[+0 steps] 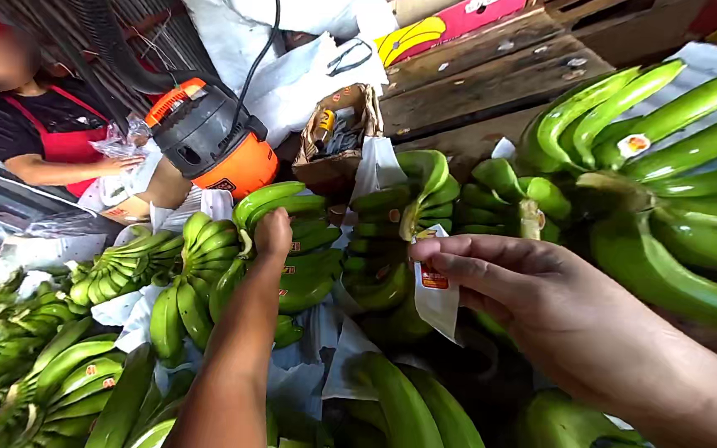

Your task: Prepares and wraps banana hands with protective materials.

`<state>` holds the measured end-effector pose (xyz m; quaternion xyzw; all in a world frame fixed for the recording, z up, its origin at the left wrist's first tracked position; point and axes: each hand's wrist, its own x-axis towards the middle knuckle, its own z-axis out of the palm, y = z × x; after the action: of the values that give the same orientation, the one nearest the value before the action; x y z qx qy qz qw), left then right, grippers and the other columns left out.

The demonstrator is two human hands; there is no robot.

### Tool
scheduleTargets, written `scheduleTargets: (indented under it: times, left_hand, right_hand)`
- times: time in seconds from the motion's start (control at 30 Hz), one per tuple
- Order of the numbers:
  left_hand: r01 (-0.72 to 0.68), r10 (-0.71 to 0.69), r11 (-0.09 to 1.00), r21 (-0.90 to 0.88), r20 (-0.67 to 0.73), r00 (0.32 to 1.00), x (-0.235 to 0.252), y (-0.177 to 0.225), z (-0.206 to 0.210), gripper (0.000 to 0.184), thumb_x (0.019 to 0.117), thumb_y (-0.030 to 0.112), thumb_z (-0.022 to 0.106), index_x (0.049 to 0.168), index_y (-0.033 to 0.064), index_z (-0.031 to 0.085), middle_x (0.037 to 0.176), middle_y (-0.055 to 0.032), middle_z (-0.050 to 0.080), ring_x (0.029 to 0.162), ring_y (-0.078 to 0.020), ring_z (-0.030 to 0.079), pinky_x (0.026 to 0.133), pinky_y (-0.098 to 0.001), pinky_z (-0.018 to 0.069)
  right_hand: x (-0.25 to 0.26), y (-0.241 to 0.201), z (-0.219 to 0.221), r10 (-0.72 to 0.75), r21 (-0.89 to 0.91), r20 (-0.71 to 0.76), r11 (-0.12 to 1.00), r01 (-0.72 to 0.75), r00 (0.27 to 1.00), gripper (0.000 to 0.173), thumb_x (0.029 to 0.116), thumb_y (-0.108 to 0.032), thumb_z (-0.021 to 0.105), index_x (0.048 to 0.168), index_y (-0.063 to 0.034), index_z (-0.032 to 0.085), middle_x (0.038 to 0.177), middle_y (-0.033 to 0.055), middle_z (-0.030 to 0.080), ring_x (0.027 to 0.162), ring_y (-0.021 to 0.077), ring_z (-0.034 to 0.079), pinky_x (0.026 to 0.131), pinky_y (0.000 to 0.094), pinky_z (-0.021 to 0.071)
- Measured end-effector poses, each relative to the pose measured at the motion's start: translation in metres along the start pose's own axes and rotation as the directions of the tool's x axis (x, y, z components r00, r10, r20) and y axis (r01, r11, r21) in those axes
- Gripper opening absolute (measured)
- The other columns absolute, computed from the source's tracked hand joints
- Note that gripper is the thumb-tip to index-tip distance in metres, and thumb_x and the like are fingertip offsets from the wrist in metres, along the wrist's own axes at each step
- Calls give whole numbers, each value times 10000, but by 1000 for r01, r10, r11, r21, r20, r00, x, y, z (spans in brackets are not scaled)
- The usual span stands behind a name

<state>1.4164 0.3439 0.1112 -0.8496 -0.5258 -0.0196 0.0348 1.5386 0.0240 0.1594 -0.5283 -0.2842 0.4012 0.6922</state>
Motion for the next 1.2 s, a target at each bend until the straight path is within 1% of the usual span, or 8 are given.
scheduleTargets:
  times: [0.23, 0.43, 0.67, 0.77, 0.83, 0.97, 1.07, 1.2]
  left_hand:
    - [-15, 15, 1000, 16, -2, 1000, 8, 0, -1, 259, 1027, 101, 592, 1248, -19, 534, 1084, -276, 691, 1080, -463, 683, 900, -622, 535]
    - [-6, 13, 977, 212, -33, 999, 7, 9, 8, 337, 1057, 57, 466, 1383, -30, 463, 1075, -270, 700, 1052, -445, 704, 861, -580, 559]
    - [7, 8, 928, 372, -38, 999, 11, 22, 1, 348, 1031, 14, 477, 1376, 10, 519, 1037, -237, 721, 1004, -431, 718, 773, -566, 568]
    - [-15, -3, 989, 149, 123, 992, -1, 32, -35, 352, 961, 85, 646, 1297, -9, 598, 1174, -278, 682, 1115, -478, 659, 866, -665, 523]
    - [-138, 150, 986, -92, 138, 979, -20, 33, -72, 277, 944, 130, 706, 1192, 10, 676, 1149, -276, 689, 1108, -480, 655, 899, -699, 499]
    - [-461, 508, 719, -521, -58, 859, -105, 30, -142, 121, 949, 110, 711, 1043, 41, 745, 1078, -138, 687, 1010, -276, 672, 908, -504, 561]
    - [-338, 533, 442, -831, -60, 844, -195, 14, -166, 245, 978, 142, 663, 1170, -8, 685, 1132, -98, 702, 1054, -151, 682, 951, -342, 565]
    - [-26, 567, 106, -994, 39, 823, -293, -14, -165, 361, 1013, 151, 611, 1323, -29, 565, 1183, -101, 678, 1085, -141, 669, 974, -330, 556]
  right_hand:
    - [-9, 10, -2, -15, -62, 69, 998, 19, 997, 167, 971, -206, 642, 1029, -162, 793, 906, -12, 758, 810, 86, 723, 719, 218, 613]
    - [-12, 11, -8, -33, -73, 27, 997, 35, 999, 158, 962, -200, 660, 1019, -156, 800, 872, 0, 746, 759, 86, 705, 686, 204, 599]
    - [-12, 15, -10, -156, -103, 3, 983, 155, 988, 124, 930, -154, 687, 980, -170, 800, 877, -44, 751, 784, 49, 703, 708, 187, 593]
    - [-11, 16, -7, -182, -149, 21, 972, 183, 983, 187, 892, -91, 698, 1047, -155, 781, 925, -30, 738, 781, 68, 699, 685, 208, 605]
    - [-12, 13, -2, -142, -131, 25, 981, 144, 990, 251, 880, -32, 688, 1100, -130, 757, 958, -6, 744, 776, 90, 706, 684, 230, 614]
    - [-27, -12, 20, -9, -33, -19, 999, 8, 1000, 280, 934, 41, 624, 1190, -51, 689, 1032, 64, 759, 840, 155, 747, 734, 277, 638]
    - [-57, -37, 50, 4, 43, -30, 999, -2, 1000, 317, 975, 48, 539, 1273, -24, 624, 1139, 77, 744, 924, 173, 750, 775, 294, 635]
    - [-124, -52, 89, -200, 107, -90, 972, 209, 976, 359, 935, 60, 554, 1267, -48, 639, 1137, 46, 748, 881, 126, 733, 726, 257, 619]
